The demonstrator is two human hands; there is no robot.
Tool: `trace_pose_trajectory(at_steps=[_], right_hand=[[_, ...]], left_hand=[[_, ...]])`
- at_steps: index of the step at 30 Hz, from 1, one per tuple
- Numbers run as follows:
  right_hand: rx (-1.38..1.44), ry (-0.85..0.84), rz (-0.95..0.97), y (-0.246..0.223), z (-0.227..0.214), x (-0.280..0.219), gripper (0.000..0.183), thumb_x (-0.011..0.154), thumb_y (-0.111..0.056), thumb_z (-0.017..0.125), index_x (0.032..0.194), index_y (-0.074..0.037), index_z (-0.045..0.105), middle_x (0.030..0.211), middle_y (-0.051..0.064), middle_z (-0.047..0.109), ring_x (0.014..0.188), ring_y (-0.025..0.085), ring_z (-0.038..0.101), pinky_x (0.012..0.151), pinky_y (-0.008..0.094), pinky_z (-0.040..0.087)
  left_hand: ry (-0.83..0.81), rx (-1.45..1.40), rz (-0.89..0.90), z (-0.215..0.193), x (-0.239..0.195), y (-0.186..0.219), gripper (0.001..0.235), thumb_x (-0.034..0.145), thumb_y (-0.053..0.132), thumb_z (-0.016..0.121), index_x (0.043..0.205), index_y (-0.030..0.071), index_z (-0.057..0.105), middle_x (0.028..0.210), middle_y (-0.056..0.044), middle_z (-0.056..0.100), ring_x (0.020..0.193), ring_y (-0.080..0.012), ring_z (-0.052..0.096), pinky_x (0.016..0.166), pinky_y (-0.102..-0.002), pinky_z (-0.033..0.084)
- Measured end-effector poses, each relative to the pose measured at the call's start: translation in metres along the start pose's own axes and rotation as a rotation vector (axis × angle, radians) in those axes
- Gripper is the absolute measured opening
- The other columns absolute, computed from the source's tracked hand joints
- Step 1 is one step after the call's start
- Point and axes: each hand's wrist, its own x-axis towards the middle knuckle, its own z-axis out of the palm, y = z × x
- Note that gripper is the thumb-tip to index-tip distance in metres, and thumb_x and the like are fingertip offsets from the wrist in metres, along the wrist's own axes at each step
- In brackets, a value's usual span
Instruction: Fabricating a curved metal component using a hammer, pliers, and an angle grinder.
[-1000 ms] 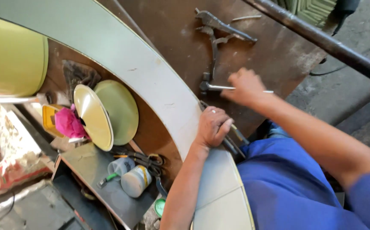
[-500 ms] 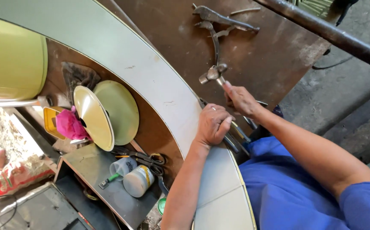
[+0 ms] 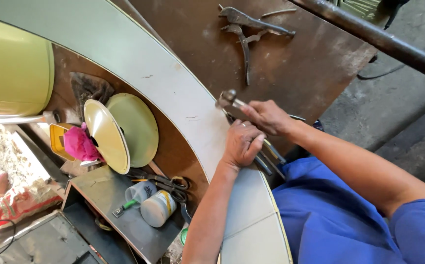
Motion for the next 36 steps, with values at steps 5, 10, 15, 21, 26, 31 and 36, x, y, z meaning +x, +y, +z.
trace_pose_trajectory(at_steps=[5, 10, 15, 21, 26, 31, 36], right_hand=[[0.104, 0.277, -0.041, 0.007, 0.001, -0.003, 0.038, 0.103, -0.041, 0.059, 0.097, -0.004, 0.068, 0.072, 0.02, 0.068, 0.064, 0.03, 0.065, 0.063, 0.038, 0.054], [-0.272, 0.19, -0.065, -0.02, -0.023, 0.002, 0.045, 0.101, -0.049, 0.059, 0.09, -0.006, 0.066, 0.079, 0.026, 0.067, 0.072, 0.048, 0.063, 0.065, 0.053, 0.05], [-0.357, 0.199, -0.131, -0.013, -0.013, 0.011, 0.048, 0.093, -0.055, 0.061, 0.087, -0.007, 0.067, 0.076, 0.027, 0.066, 0.073, 0.049, 0.065, 0.062, 0.055, 0.051], [-0.158, 0.261, -0.101, -0.037, -0.029, 0.006, 0.043, 0.099, -0.048, 0.06, 0.09, -0.006, 0.066, 0.07, 0.025, 0.062, 0.063, 0.046, 0.062, 0.056, 0.05, 0.048], [-0.244, 0.295, -0.111, -0.013, -0.021, 0.004, 0.046, 0.104, -0.046, 0.06, 0.085, -0.005, 0.063, 0.067, 0.023, 0.061, 0.064, 0.049, 0.059, 0.056, 0.055, 0.046], [-0.419, 0.428, -0.203, -0.024, -0.019, -0.004, 0.039, 0.1, -0.042, 0.064, 0.096, -0.004, 0.068, 0.086, 0.026, 0.067, 0.079, 0.046, 0.064, 0.067, 0.052, 0.05], [-0.272, 0.192, -0.221, -0.018, -0.012, -0.064, 0.025, 0.095, -0.025, 0.063, 0.104, -0.002, 0.069, 0.102, 0.023, 0.069, 0.093, 0.037, 0.067, 0.08, 0.044, 0.052]], left_hand=[[-0.044, 0.028, -0.042, -0.003, 0.003, 0.003, 0.025, 0.086, 0.026, 0.057, 0.077, 0.007, 0.071, 0.075, -0.01, 0.067, 0.079, -0.0304, 0.062, 0.085, -0.042, 0.045], [0.003, 0.005, 0.056, -0.003, 0.0, -0.004, 0.023, 0.087, 0.026, 0.057, 0.081, 0.009, 0.072, 0.078, -0.008, 0.068, 0.082, -0.029, 0.063, 0.086, -0.042, 0.046], [-0.009, -0.024, -0.016, 0.001, -0.003, 0.001, 0.022, 0.087, 0.025, 0.057, 0.081, 0.008, 0.071, 0.077, -0.009, 0.067, 0.08, -0.0285, 0.063, 0.085, -0.043, 0.046], [0.063, -0.006, 0.079, 0.003, -0.008, -0.007, 0.021, 0.088, 0.025, 0.059, 0.077, 0.008, 0.065, 0.078, -0.009, 0.066, 0.083, -0.0298, 0.064, 0.092, -0.043, 0.047], [-0.006, 0.005, 0.006, 0.002, -0.003, -0.004, 0.022, 0.084, 0.025, 0.059, 0.072, 0.008, 0.067, 0.072, -0.009, 0.065, 0.075, -0.0298, 0.062, 0.084, -0.042, 0.046], [0.038, 0.041, 0.064, -0.002, -0.002, 0.005, 0.02, 0.086, 0.023, 0.06, 0.077, 0.006, 0.067, 0.079, -0.011, 0.066, 0.086, -0.0309, 0.065, 0.09, -0.043, 0.047], [0.129, 0.014, 0.043, 0.004, -0.004, 0.0, 0.018, 0.089, 0.017, 0.057, 0.087, 0.002, 0.066, 0.093, -0.014, 0.069, 0.096, -0.0329, 0.065, 0.098, -0.044, 0.048]])
